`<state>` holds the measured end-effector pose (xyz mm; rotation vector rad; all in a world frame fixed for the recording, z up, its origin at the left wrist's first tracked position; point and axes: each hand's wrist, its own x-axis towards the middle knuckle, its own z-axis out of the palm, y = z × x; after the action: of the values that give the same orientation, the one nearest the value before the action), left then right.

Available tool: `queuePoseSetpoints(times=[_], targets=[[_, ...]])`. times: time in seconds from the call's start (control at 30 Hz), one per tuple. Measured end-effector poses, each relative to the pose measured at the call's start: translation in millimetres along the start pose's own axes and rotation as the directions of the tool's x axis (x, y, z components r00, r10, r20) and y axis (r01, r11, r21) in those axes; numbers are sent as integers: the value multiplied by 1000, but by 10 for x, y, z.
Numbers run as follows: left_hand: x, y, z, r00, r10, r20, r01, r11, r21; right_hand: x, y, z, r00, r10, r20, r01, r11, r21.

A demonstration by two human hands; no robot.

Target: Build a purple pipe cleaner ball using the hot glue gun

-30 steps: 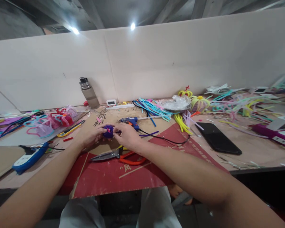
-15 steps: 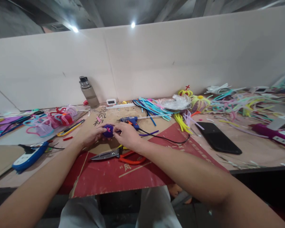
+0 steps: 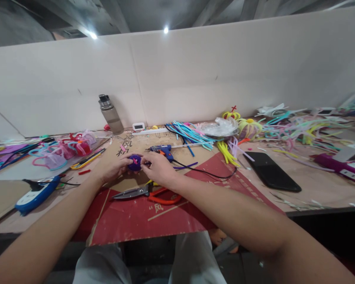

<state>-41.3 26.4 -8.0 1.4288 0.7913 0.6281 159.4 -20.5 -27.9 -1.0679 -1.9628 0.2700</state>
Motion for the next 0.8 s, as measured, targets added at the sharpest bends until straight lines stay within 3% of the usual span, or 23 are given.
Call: queuePoseSetpoints(times=[0.8], targets=[[0,-4,-9,1000,5,-2,-5,1000,0,6,2,2,1000,-18,-2,18,1000,5]])
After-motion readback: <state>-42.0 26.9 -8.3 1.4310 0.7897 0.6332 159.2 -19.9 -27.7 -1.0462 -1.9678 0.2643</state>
